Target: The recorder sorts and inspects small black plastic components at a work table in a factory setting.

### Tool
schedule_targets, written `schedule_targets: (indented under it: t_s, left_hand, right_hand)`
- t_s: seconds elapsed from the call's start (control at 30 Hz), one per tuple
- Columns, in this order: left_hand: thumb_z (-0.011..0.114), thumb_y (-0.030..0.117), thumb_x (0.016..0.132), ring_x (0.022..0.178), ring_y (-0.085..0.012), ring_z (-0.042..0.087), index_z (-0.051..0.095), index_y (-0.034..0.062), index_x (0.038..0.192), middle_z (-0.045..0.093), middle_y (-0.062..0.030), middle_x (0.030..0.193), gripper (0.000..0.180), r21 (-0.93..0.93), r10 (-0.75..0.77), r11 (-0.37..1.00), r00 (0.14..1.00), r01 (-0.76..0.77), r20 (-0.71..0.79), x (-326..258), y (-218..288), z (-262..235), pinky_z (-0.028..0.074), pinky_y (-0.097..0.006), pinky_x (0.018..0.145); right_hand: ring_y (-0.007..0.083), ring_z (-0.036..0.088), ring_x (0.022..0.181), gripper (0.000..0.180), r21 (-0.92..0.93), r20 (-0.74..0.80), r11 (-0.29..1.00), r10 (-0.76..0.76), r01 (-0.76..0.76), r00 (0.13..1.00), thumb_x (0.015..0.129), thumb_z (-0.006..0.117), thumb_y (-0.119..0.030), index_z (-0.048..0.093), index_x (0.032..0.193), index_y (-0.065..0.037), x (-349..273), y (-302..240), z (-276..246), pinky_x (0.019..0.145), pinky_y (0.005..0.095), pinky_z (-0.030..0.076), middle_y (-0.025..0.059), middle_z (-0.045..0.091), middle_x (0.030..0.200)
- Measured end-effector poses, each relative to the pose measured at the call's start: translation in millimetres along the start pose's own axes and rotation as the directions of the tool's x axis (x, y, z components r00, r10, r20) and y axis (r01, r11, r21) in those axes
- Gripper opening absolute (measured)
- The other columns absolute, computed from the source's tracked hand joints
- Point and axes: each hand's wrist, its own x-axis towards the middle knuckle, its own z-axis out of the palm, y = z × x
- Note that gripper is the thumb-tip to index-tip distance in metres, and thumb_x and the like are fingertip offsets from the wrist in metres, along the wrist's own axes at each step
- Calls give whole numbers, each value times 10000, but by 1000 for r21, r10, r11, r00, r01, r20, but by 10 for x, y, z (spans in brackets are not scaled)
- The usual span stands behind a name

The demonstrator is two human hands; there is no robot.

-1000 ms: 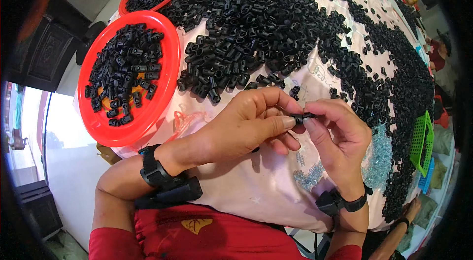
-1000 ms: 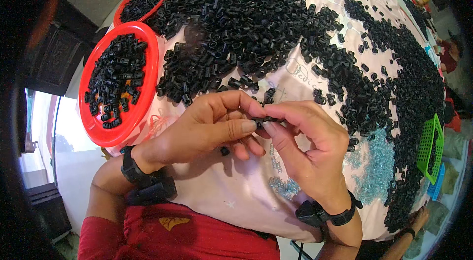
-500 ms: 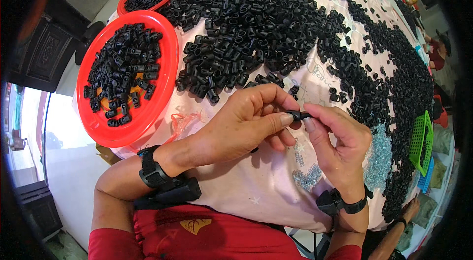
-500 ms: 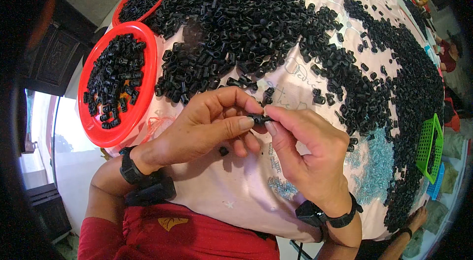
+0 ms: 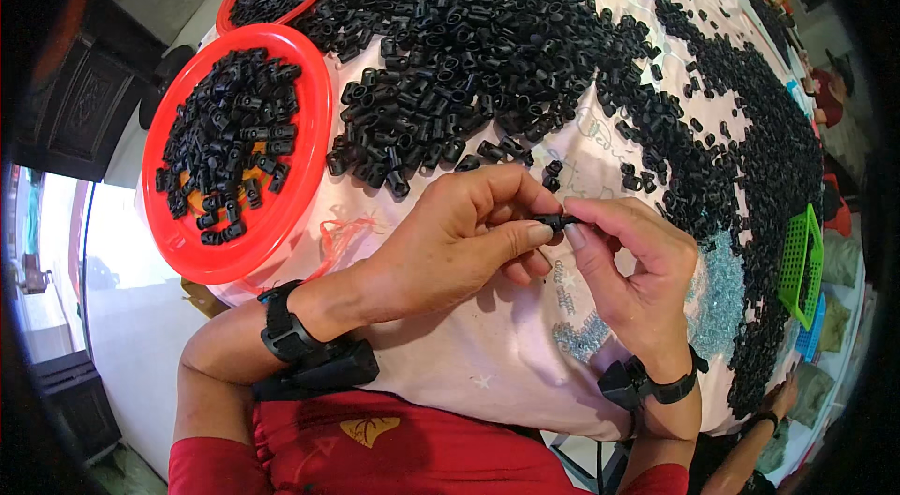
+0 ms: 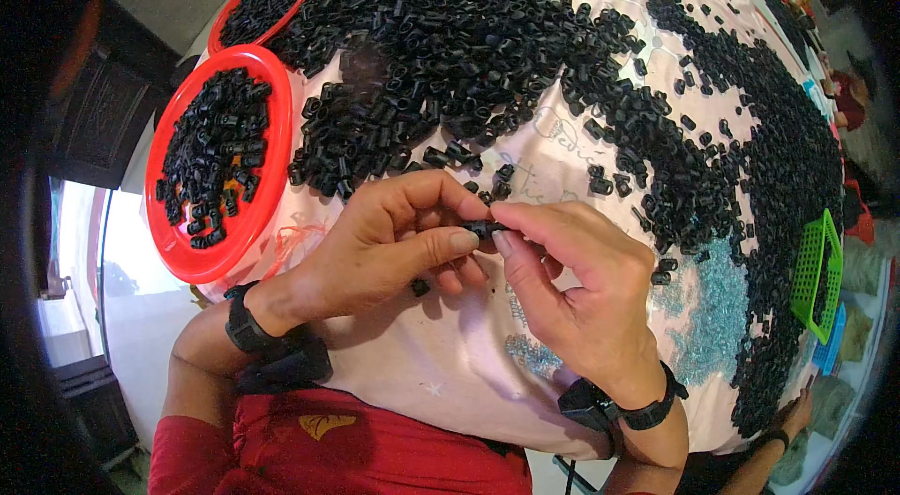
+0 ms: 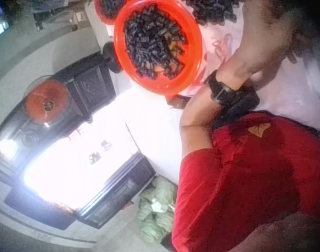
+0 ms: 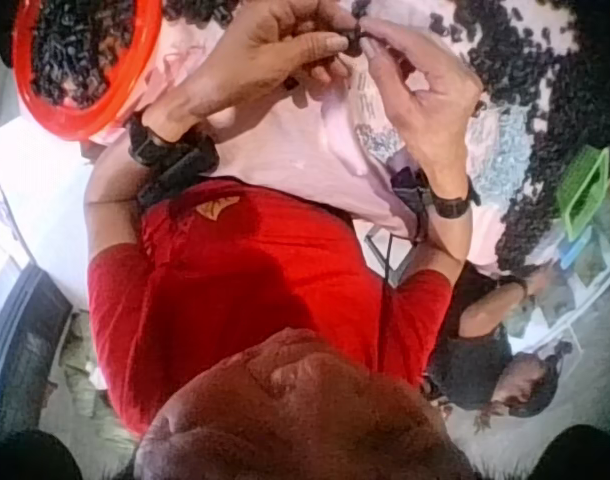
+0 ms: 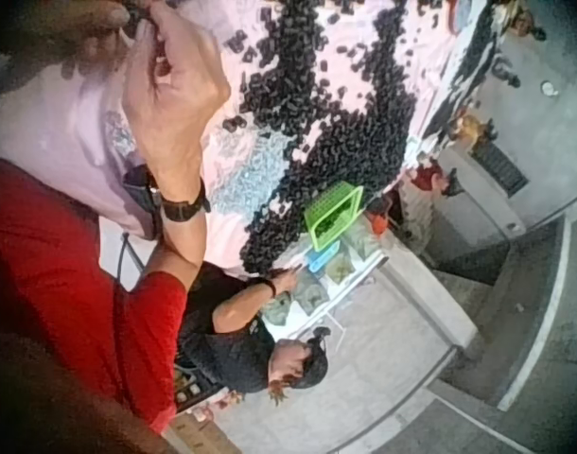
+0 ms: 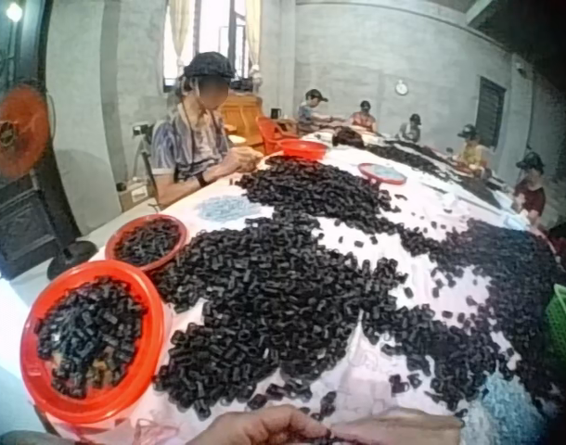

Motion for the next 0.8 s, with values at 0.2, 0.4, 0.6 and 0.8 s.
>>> schedule_targets:
  t_s: [0.2,0.4,0.6,0.8]
  left_hand:
    - [594,71,1037,808,-53,667,619,2,1179,689,-21,920,160,44,-27,999,1000,27,-11,-10,18,-12,558,-201,672]
    - [632,63,1028,805,-62,674,648,19,1177,708,-29,960,156,52,5,999,1000,-5,-12,-18,-7,17,561,-204,693]
    - [630,48,1025,810,-68,677,648,-5,1170,708,-37,956,155,106,-13,994,1000,16,-27,-17,17,36,568,-213,706]
    - [617,35,1026,805,-69,675,644,-13,1167,710,-48,958,151,103,-9,995,1000,8,14,-19,-9,7,572,-215,706]
  right_hand:
    - [99,629,639,208,43,-21,997,63,-62,998,855,744,25,758,1060,-11,-29,10,29,581,235,500,78,712,819]
    - [88,625,633,180,35,-12,999,19,-18,1000,843,734,37,747,1019,2,-48,49,6,577,232,501,68,699,794]
    - [85,634,630,147,87,4,994,61,-61,998,845,727,31,743,990,10,-53,66,-9,576,234,506,66,701,789]
    - [110,656,626,137,98,71,991,85,-91,994,846,726,20,740,982,14,-36,45,-37,580,246,520,83,700,783]
